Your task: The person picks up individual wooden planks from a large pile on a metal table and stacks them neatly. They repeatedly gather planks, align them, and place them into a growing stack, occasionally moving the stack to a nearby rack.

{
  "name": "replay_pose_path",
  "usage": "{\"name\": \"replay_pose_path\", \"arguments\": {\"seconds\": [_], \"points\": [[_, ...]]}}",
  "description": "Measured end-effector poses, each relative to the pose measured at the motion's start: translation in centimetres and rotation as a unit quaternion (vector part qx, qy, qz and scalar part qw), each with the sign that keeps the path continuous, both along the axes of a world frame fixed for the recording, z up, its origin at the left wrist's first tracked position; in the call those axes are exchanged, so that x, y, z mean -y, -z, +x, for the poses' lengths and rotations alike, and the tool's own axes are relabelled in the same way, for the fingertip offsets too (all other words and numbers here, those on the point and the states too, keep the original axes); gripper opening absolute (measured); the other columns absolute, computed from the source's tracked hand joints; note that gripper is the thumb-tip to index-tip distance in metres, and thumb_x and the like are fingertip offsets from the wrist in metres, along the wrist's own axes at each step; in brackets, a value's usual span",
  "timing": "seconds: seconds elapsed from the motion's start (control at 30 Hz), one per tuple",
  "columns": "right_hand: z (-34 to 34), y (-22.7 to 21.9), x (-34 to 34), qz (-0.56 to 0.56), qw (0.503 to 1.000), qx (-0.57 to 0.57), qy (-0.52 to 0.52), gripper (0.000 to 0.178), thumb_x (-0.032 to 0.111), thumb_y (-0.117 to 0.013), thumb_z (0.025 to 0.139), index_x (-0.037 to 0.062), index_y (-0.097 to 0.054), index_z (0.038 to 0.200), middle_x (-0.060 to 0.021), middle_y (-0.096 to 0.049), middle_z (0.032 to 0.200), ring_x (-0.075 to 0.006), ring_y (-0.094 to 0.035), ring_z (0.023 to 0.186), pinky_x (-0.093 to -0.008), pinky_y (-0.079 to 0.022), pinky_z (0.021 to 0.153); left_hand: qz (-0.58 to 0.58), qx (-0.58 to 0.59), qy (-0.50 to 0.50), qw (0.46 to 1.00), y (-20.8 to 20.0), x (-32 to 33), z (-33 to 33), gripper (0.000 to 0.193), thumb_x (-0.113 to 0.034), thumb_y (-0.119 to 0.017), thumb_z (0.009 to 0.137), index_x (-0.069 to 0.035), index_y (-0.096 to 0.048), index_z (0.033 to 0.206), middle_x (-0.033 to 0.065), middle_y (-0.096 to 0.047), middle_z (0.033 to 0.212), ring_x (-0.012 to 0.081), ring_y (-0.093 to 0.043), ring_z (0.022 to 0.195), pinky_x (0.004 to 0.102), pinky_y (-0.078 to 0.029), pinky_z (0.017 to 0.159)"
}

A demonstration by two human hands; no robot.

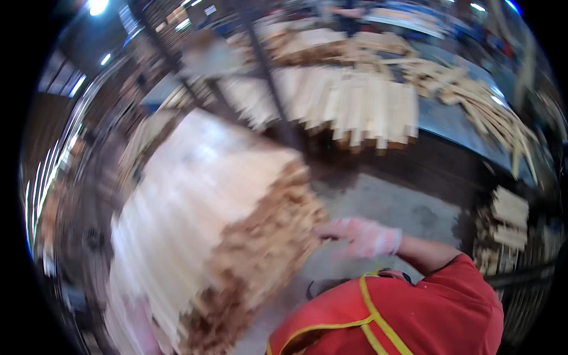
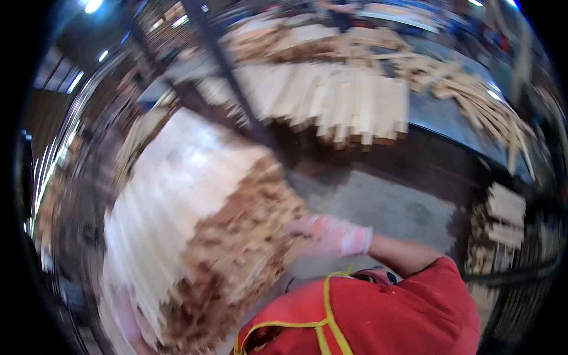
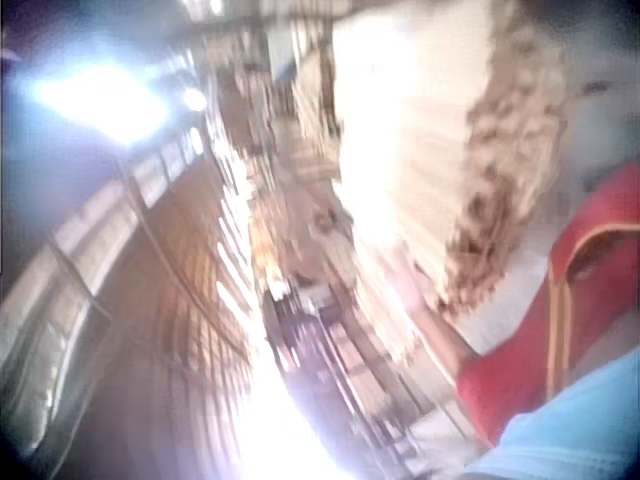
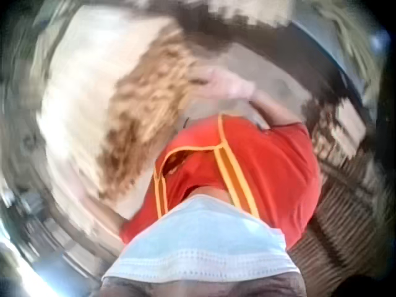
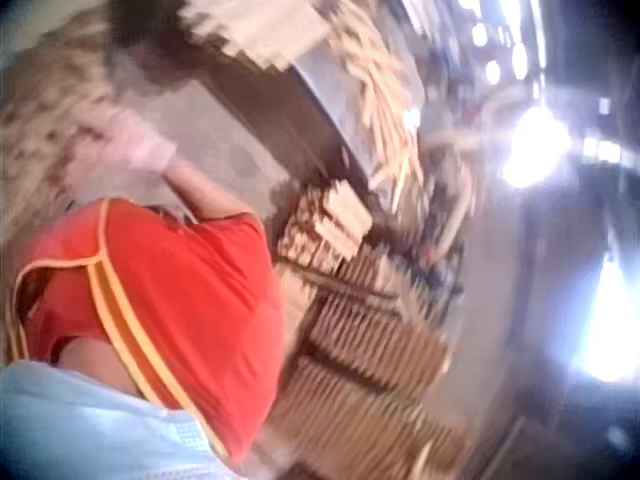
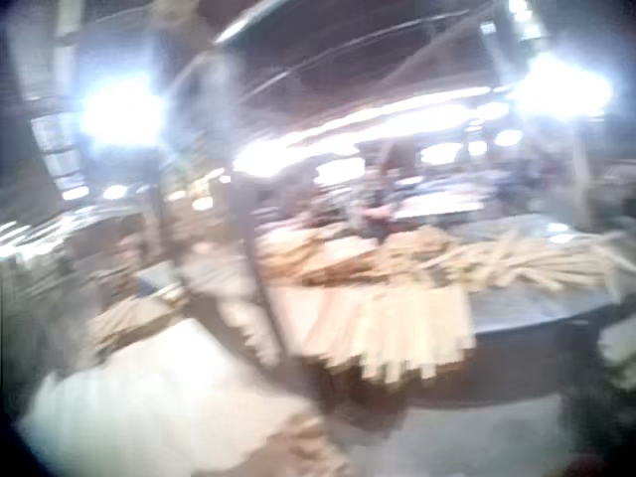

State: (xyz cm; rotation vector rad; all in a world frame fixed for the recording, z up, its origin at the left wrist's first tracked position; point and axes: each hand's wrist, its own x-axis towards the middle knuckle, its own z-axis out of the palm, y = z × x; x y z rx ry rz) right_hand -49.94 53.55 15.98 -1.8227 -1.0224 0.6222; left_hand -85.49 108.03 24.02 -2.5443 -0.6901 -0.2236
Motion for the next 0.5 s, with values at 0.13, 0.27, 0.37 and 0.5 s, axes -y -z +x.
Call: {"name": "replay_pose_path", "arguments": {"seconds": [0.13,0.27,0.37,0.5], "points": [[-1.0,10.6,7.8,-0.053,0.987,-0.126,0.083,0.066,0.035,-0.074,0.093,0.0066,-0.057,0.15,-0.022,-0.07,0.127,-0.0328,-0.069,0.119,-0.0414,-0.053,0.104,0.033,0.329,0.124,0.936,3.5,20.3,9.3,0.058,-0.047,-0.065,0.104,-0.014,-0.06,0.151,0.0135,-0.063,0.151,0.0399,-0.063,0.133,0.0459,-0.05,0.114],[0.2,12.7,20.0,-0.138,0.974,-0.082,0.161,0.068,0.035,-0.073,0.091,0.0049,-0.056,0.15,-0.0224,-0.07,0.13,-0.0372,-0.068,0.122,-0.0439,-0.054,0.105,0.213,0.143,0.121,0.959,5.9,28.2,18.5,0.047,-0.036,-0.068,0.105,-0.007,-0.068,0.141,0.0144,-0.067,0.146,0.0383,-0.06,0.137,0.0526,-0.05,0.113],[0.6,12.0,27.4,-0.192,0.96,-0.05,0.197,0.07,0.037,-0.072,0.091,0.0047,-0.055,0.15,-0.0236,-0.069,0.132,-0.0402,-0.066,0.123,-0.0453,-0.054,0.105,0.206,0.204,0.09,0.953,8.8,22.3,19.5,0.041,-0.035,-0.068,0.105,-0.006,-0.072,0.134,0.0153,-0.07,0.139,0.0419,-0.062,0.132,0.0546,-0.05,0.111],[0.7,13.5,37.5,-0.221,0.918,-0.066,0.323,0.072,0.039,-0.072,0.09,0.0068,-0.054,0.152,-0.023,-0.069,0.13,-0.04,-0.067,0.121,-0.0451,-0.054,0.106,0.239,0.252,0.104,0.932,4.7,33.6,23.8,0.041,-0.035,-0.072,0.101,-0.005,-0.074,0.13,0.0161,-0.072,0.133,0.0426,-0.065,0.127,0.0528,-0.052,0.109]]}}
